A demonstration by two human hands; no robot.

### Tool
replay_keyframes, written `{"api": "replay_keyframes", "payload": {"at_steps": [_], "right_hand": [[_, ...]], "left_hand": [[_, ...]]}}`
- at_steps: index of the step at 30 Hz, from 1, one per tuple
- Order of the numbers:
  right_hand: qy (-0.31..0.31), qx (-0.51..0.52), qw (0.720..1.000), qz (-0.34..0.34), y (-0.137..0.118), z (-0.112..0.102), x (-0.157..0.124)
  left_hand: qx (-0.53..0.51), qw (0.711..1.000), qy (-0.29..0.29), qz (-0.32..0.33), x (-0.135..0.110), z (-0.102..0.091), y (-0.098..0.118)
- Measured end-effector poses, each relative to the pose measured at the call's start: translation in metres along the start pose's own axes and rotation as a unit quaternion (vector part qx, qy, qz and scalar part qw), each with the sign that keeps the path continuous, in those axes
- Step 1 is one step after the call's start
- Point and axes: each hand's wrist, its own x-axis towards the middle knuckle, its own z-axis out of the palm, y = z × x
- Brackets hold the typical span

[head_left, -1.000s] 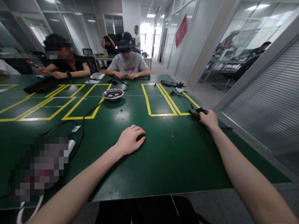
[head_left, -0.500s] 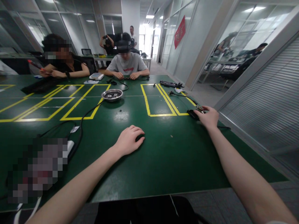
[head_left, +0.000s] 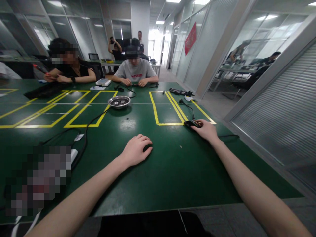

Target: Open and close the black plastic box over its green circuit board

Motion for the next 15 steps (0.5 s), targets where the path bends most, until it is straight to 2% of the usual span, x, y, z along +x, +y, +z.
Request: {"api": "replay_keyframes", "payload": {"at_steps": [2, 5, 7, 10, 12, 15], "right_hand": [[-0.044, 0.039, 0.996, -0.073, -0.021, 0.007, -0.014], [-0.092, 0.118, 0.965, -0.216, -0.056, 0.015, -0.042], [-0.142, 0.169, 0.923, -0.315, -0.078, 0.016, -0.064], [-0.226, 0.221, 0.841, -0.438, -0.103, 0.013, -0.095], [-0.266, 0.250, 0.794, -0.486, -0.112, 0.010, -0.109], [-0.285, 0.276, 0.761, -0.514, -0.115, 0.009, -0.118]], "left_hand": [[-0.003, 1.000, 0.001, -0.002, 0.000, 0.000, 0.000], [-0.012, 1.000, 0.012, 0.000, 0.000, 0.000, 0.001], [-0.022, 0.999, 0.035, 0.012, 0.000, -0.001, 0.003], [-0.050, 0.995, 0.055, 0.071, -0.001, -0.006, 0.007], [-0.066, 0.990, 0.037, 0.122, -0.001, -0.009, 0.009], [-0.075, 0.987, 0.005, 0.144, -0.002, -0.010, 0.011]]}}
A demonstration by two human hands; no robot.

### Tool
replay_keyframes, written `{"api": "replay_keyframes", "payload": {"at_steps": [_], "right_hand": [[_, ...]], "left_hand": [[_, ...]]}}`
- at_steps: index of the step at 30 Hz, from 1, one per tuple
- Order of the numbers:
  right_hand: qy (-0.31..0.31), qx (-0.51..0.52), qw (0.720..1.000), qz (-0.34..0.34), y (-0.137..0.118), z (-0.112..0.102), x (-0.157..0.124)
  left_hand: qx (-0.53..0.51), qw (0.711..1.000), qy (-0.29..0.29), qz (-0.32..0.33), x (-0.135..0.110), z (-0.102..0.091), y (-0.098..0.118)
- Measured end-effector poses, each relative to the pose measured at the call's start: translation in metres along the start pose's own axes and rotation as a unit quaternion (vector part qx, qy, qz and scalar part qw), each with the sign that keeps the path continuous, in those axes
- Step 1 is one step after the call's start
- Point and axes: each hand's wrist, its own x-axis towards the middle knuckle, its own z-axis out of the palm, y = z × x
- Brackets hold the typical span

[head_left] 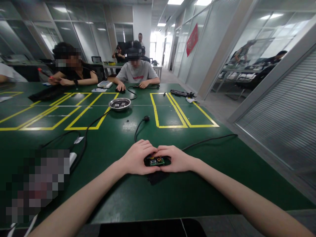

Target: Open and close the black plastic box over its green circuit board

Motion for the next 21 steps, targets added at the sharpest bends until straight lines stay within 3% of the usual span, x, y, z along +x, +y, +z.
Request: {"api": "replay_keyframes", "payload": {"at_steps": [14, 21], "right_hand": [[0.080, 0.015, 0.997, 0.001, 0.009, -0.009, -0.005], [0.055, 0.034, 0.998, 0.012, 0.007, -0.012, -0.003]], "left_hand": [[0.057, 0.995, -0.037, -0.067, -0.001, -0.002, 0.001], [0.048, 0.994, -0.050, -0.081, -0.002, 0.000, -0.001]]}}
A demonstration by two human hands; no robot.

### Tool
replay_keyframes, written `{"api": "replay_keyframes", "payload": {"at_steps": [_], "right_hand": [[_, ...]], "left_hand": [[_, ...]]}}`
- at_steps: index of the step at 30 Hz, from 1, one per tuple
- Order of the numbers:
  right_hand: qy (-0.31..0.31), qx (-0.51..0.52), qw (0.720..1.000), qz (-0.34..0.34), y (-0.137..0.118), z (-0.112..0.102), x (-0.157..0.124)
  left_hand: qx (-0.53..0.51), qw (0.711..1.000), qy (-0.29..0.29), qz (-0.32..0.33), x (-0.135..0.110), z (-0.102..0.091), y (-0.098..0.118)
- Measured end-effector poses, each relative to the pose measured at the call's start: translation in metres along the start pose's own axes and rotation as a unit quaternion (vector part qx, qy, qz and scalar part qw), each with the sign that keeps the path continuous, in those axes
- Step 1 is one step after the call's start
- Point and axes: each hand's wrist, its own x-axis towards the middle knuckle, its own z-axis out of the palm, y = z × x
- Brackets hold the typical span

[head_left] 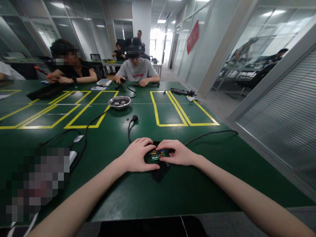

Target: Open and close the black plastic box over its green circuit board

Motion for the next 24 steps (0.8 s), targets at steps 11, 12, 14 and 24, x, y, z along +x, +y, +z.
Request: {"api": "replay_keyframes", "payload": {"at_steps": [11, 12, 14, 24], "right_hand": [[0.014, -0.075, 0.997, 0.024, 0.003, -0.003, 0.000], [0.012, -0.079, 0.997, 0.023, 0.003, -0.004, 0.000], [0.010, -0.080, 0.997, 0.021, 0.005, -0.005, 0.000], [0.065, -0.099, 0.992, 0.038, 0.005, 0.007, 0.002]], "left_hand": [[-0.033, 0.999, -0.011, -0.003, -0.001, 0.001, -0.004], [-0.033, 0.999, -0.013, -0.005, -0.001, 0.000, -0.004], [-0.033, 0.999, -0.016, -0.009, -0.001, 0.000, -0.004], [0.015, 1.000, 0.026, 0.006, 0.001, -0.001, -0.017]]}}
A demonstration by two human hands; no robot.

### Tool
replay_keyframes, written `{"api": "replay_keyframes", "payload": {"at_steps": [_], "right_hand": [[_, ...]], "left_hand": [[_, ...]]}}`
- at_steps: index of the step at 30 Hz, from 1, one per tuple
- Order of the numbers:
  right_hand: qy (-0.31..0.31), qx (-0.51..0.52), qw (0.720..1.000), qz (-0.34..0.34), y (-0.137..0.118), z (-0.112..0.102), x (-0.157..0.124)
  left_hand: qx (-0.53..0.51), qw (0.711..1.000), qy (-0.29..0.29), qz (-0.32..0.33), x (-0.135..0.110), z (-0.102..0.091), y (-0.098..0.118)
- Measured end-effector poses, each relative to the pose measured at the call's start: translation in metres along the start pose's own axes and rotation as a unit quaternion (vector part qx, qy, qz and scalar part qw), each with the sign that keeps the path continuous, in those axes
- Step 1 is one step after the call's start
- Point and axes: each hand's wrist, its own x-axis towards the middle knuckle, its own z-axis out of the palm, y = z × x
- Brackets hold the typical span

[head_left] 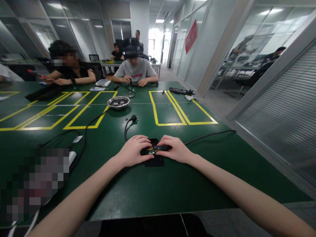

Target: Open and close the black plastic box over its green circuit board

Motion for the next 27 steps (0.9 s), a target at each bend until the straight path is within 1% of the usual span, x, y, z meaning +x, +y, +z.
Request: {"api": "replay_keyframes", "payload": {"at_steps": [3, 6, 8, 12, 15, 18, 22, 25, 27], "right_hand": [[-0.007, 0.005, 1.000, -0.005, -0.004, 0.000, 0.000], [-0.040, 0.003, 0.999, -0.011, -0.004, -0.008, -0.001], [-0.059, -0.008, 0.998, -0.003, 0.000, -0.016, -0.002], [-0.071, -0.030, 0.997, 0.009, 0.012, -0.027, -0.004], [-0.067, -0.028, 0.997, -0.003, 0.017, -0.024, -0.004], [-0.040, -0.034, 0.999, -0.004, 0.016, -0.015, -0.003], [-0.019, -0.040, 0.999, 0.001, 0.014, -0.008, -0.002], [-0.015, -0.036, 0.999, 0.005, 0.015, -0.007, -0.002], [-0.014, -0.033, 0.999, 0.009, 0.015, -0.007, -0.002]], "left_hand": [[0.010, 1.000, 0.000, 0.010, 0.000, 0.000, -0.001], [0.012, 1.000, -0.001, 0.012, 0.000, -0.001, 0.000], [0.009, 1.000, -0.001, 0.009, 0.000, -0.001, 0.000], [0.004, 1.000, 0.001, -0.001, 0.001, -0.002, 0.002], [0.001, 1.000, 0.001, -0.016, 0.001, -0.001, 0.002], [0.002, 1.000, 0.000, -0.021, 0.001, 0.001, 0.000], [0.010, 1.000, 0.002, -0.014, 0.001, 0.001, -0.005], [0.016, 1.000, 0.004, -0.005, 0.002, 0.001, -0.009], [0.011, 1.000, 0.015, 0.000, 0.002, -0.001, -0.010]]}}
